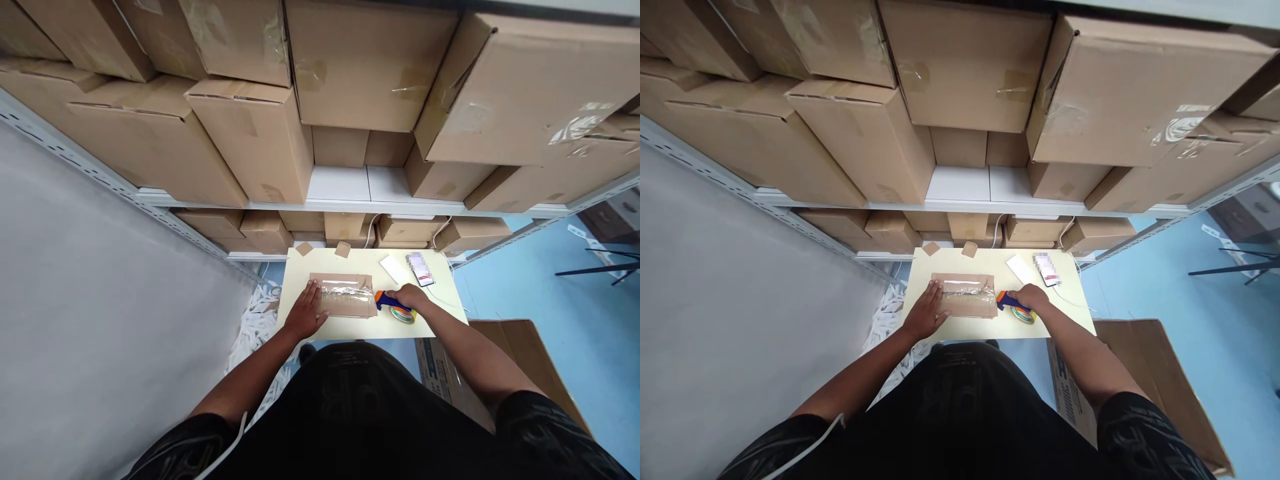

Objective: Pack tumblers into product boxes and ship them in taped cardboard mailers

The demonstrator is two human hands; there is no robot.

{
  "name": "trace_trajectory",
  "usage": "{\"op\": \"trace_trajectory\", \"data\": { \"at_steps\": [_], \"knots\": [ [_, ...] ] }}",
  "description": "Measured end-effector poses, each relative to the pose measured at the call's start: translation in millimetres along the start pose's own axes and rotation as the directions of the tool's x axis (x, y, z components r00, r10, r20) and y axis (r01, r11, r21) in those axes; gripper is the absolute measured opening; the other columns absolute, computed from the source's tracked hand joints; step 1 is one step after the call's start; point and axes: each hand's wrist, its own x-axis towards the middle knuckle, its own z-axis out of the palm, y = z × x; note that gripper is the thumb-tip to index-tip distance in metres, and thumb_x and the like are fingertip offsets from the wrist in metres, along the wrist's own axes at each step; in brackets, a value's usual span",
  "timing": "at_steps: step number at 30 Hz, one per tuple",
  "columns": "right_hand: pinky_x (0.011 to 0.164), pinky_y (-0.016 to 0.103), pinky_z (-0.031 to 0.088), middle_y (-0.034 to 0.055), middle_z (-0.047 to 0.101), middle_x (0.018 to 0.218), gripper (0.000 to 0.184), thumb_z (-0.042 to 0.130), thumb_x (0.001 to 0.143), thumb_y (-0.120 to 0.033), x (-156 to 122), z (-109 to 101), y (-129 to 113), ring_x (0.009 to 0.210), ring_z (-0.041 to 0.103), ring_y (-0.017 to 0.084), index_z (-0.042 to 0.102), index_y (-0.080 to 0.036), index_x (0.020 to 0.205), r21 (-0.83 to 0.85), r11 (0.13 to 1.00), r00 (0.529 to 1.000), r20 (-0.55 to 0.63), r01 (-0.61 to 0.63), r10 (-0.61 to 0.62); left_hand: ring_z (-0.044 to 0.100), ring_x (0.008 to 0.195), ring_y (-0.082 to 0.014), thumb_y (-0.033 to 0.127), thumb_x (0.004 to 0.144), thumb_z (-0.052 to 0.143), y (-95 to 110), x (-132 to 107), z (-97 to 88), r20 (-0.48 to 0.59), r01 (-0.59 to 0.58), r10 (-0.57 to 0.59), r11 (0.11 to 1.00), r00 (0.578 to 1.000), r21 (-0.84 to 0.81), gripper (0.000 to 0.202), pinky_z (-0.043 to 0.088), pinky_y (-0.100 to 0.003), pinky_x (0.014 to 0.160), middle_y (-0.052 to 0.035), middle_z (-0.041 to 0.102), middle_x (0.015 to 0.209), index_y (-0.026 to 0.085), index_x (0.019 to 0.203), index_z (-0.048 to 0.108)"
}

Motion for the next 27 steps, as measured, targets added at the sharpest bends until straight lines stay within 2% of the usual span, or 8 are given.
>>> {"op": "trace_trajectory", "data": {
  "at_steps": [5, 8, 11, 14, 20, 27],
  "knots": [
    [0.078, 0.039, 0.053, 0.0189, 0.074, 0.106, 0.061, 0.073, 0.072, -0.068, -11, -28, -52, 0.100, 0.071, 0.035, 0.075, -0.014, 0.100, -0.198, 0.980, 0.998, -0.065, -0.007, -0.006, 0.013, 0.159, -0.0364, 0.052, 0.099, 0.049, 0, 1, 0.0, -0.002, -0.003, 0.003, 1.000, 1.000, -0.012, 0.084, 0.026, -0.056, 0.126, -0.0211, 0.018, 0.170, 0.007, 0.163, 0.019],
    [0.081, 0.040, 0.053, 0.0195, 0.074, 0.106, 0.051, 0.078, 0.071, -0.056, -16, -33, -78, 0.103, 0.070, 0.035, 0.076, -0.015, 0.100, -0.276, 0.961, 0.997, -0.079, -0.006, -0.017, 0.014, 0.159, -0.0368, 0.052, 0.099, 0.049, -1, 0, 1.1, -0.001, -0.002, 0.002, 1.000, 1.000, -0.015, 0.084, 0.026, -0.057, 0.125, -0.0215, 0.019, 0.170, 0.007, 0.163, 0.021],
    [0.083, 0.042, 0.053, 0.0208, 0.073, 0.107, 0.042, 0.079, 0.072, -0.047, -20, -30, -90, 0.105, 0.069, 0.036, 0.076, -0.015, 0.097, -0.308, 0.951, 0.994, -0.106, 0.000, -0.035, 0.013, 0.158, -0.0370, 0.052, 0.098, 0.050, -1, 0, 2.8, -0.009, 0.001, -0.001, 1.000, 1.000, -0.027, 0.084, 0.025, -0.057, 0.125, -0.0211, 0.019, 0.170, 0.007, 0.163, 0.022],
    [0.082, 0.043, 0.053, 0.0205, 0.073, 0.107, 0.042, 0.079, 0.072, -0.048, -21, -29, -87, 0.104, 0.070, 0.036, 0.076, -0.015, 0.098, -0.285, 0.958, 0.993, -0.116, -0.022, -0.012, 0.013, 0.159, -0.0370, 0.051, 0.098, 0.050, -2, -1, 4.9, -0.025, 0.000, -0.001, 0.999, 1.000, -0.037, 0.083, 0.024, -0.057, 0.126, -0.0204, 0.018, 0.170, 0.008, 0.163, 0.022],
    [0.079, 0.038, 0.053, 0.0180, 0.073, 0.106, 0.059, 0.073, 0.072, -0.067, -17, -27, -55, 0.102, 0.070, 0.034, 0.073, -0.016, 0.101, -0.178, 0.983, 0.988, -0.152, -0.046, 0.019, 0.014, 0.158, -0.0368, 0.052, 0.097, 0.051, -4, -1, 7.5, -0.030, -0.004, 0.003, 1.000, 1.000, -0.022, 0.084, 0.025, -0.055, 0.126, -0.0232, 0.021, 0.169, 0.004, 0.161, 0.025],
    [0.074, 0.033, 0.051, 0.0168, 0.074, 0.098, 0.063, 0.063, 0.077, -0.077, -11, -8, -17, 0.092, 0.072, 0.030, 0.070, -0.015, 0.090, -0.054, 0.997, 0.994, -0.101, -0.046, 0.040, 0.015, 0.158, -0.0362, 0.053, 0.098, 0.050, -4, -1, 7.1, -0.033, -0.013, 0.013, 1.000, 0.999, 0.008, 0.082, 0.025, -0.055, 0.126, -0.0232, 0.022, 0.169, 0.004, 0.160, 0.028]
  ]
}}
